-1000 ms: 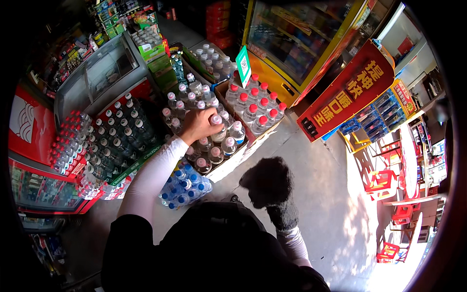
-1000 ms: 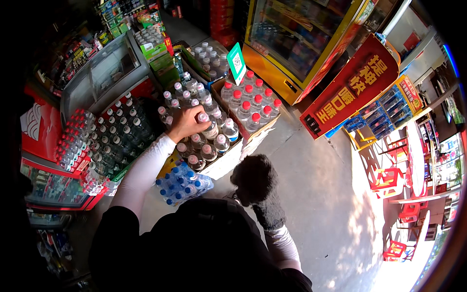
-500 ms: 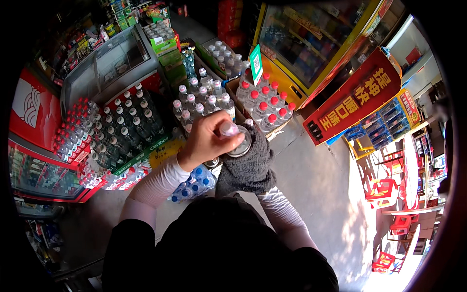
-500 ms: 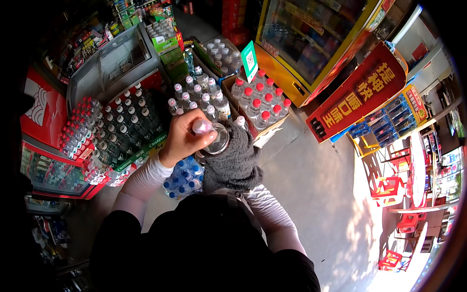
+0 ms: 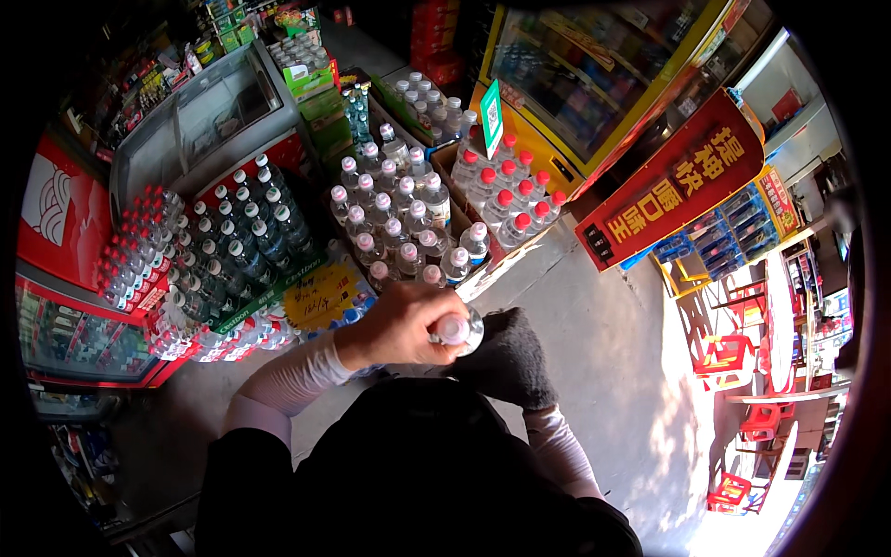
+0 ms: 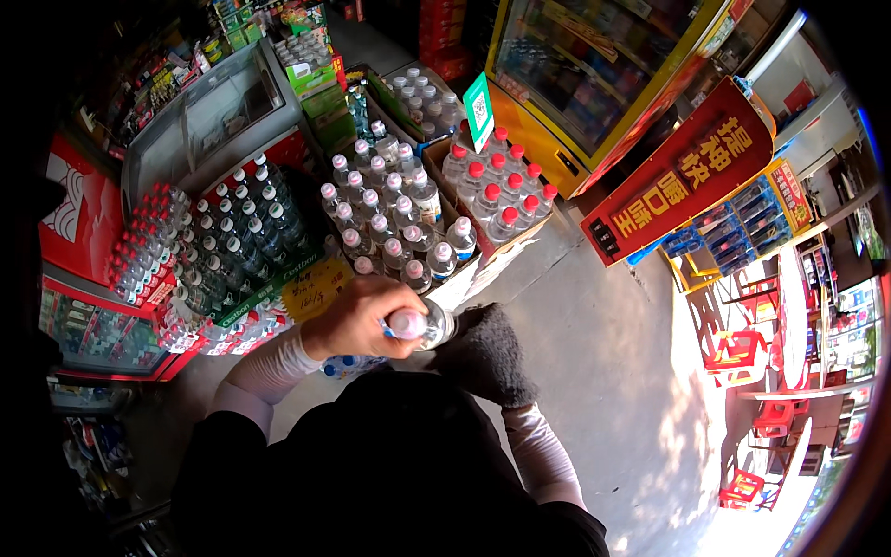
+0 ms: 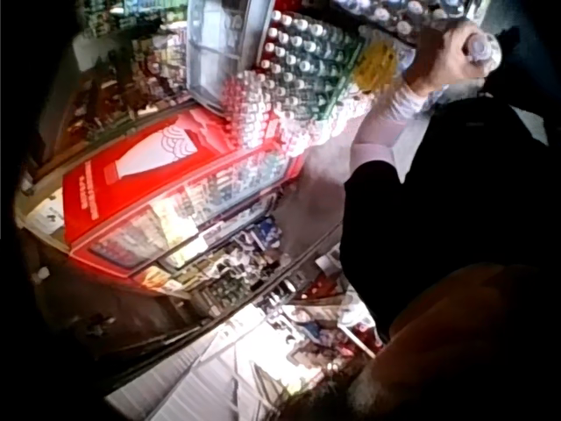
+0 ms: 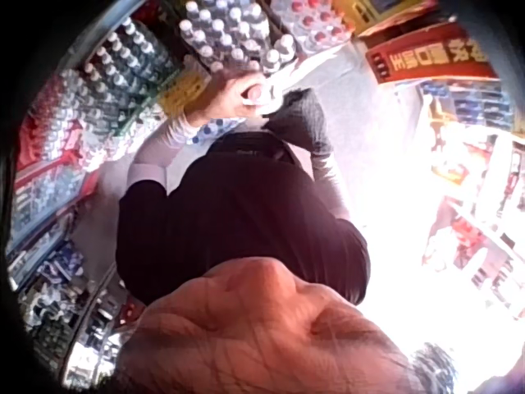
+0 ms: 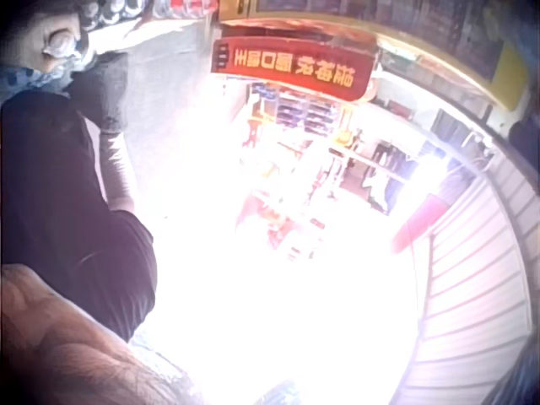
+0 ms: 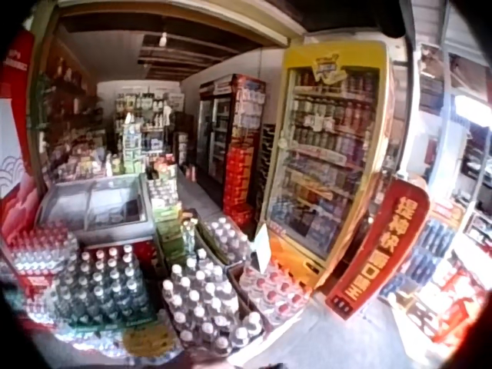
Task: The person repeatedly picks up plastic bottles from a stacked display, rotates them to view the labels, and places them back. The action is performed one at a time in a small convenience store aisle.
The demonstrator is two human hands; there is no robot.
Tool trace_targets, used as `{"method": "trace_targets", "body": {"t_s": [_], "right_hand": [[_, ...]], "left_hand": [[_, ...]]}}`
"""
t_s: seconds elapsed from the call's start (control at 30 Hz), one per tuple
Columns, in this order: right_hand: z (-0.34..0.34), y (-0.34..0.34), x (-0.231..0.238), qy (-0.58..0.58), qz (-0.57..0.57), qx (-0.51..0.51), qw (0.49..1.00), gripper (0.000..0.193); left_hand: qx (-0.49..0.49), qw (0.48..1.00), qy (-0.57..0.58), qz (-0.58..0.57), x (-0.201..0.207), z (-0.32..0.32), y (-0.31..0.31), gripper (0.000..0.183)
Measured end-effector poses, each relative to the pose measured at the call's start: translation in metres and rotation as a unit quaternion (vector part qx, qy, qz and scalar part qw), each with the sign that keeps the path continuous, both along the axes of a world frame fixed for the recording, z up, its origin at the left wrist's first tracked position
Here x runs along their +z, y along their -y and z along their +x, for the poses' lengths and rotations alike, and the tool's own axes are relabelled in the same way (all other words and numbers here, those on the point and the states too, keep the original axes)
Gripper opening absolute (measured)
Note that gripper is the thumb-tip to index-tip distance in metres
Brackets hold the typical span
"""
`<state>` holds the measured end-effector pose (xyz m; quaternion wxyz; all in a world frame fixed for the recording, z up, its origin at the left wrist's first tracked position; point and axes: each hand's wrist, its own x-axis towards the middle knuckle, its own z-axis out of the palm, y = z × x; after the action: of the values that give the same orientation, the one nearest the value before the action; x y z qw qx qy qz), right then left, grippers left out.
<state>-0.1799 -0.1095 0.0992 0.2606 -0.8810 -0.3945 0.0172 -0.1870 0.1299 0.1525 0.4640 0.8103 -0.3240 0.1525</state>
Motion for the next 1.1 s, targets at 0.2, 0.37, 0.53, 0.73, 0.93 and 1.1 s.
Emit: {"method": "trace_targets", "body": {"t_s": [0.2, 0.37, 0.53, 0.73, 0.93, 1.1], "right_hand": [[-0.020, -0.030, 0.050, -0.020, 0.066, -0.158, 0.985, 0.039], [-0.010, -0.043, 0.033, -0.023, 0.163, -0.021, 0.986, 0.064], [0.007, -0.063, 0.045, -0.061, -0.026, 0.023, 0.998, 0.064], [0.100, -0.086, 0.017, 0.037, 0.051, 0.011, 0.998, 0.050], [0.202, -0.140, -0.114, -0.116, 0.007, 0.132, 0.984, 0.048], [0.231, -0.150, -0.088, 0.069, -0.225, 0.252, 0.939, 0.045]], "left_hand": [[-0.041, 0.995, -0.017, 0.092, -0.050, -0.014, 0.027, 0.032], [-0.043, 0.997, 0.023, 0.056, -0.058, -0.024, 0.011, 0.026], [-0.002, 0.999, 0.016, -0.032, -0.007, -0.022, -0.035, 0.026], [0.153, 0.985, 0.012, -0.075, 0.023, -0.028, -0.095, 0.030], [0.309, 0.944, 0.028, -0.111, 0.032, -0.016, -0.087, 0.033], [0.405, 0.911, 0.053, -0.060, 0.040, 0.011, -0.054, 0.032]]}}
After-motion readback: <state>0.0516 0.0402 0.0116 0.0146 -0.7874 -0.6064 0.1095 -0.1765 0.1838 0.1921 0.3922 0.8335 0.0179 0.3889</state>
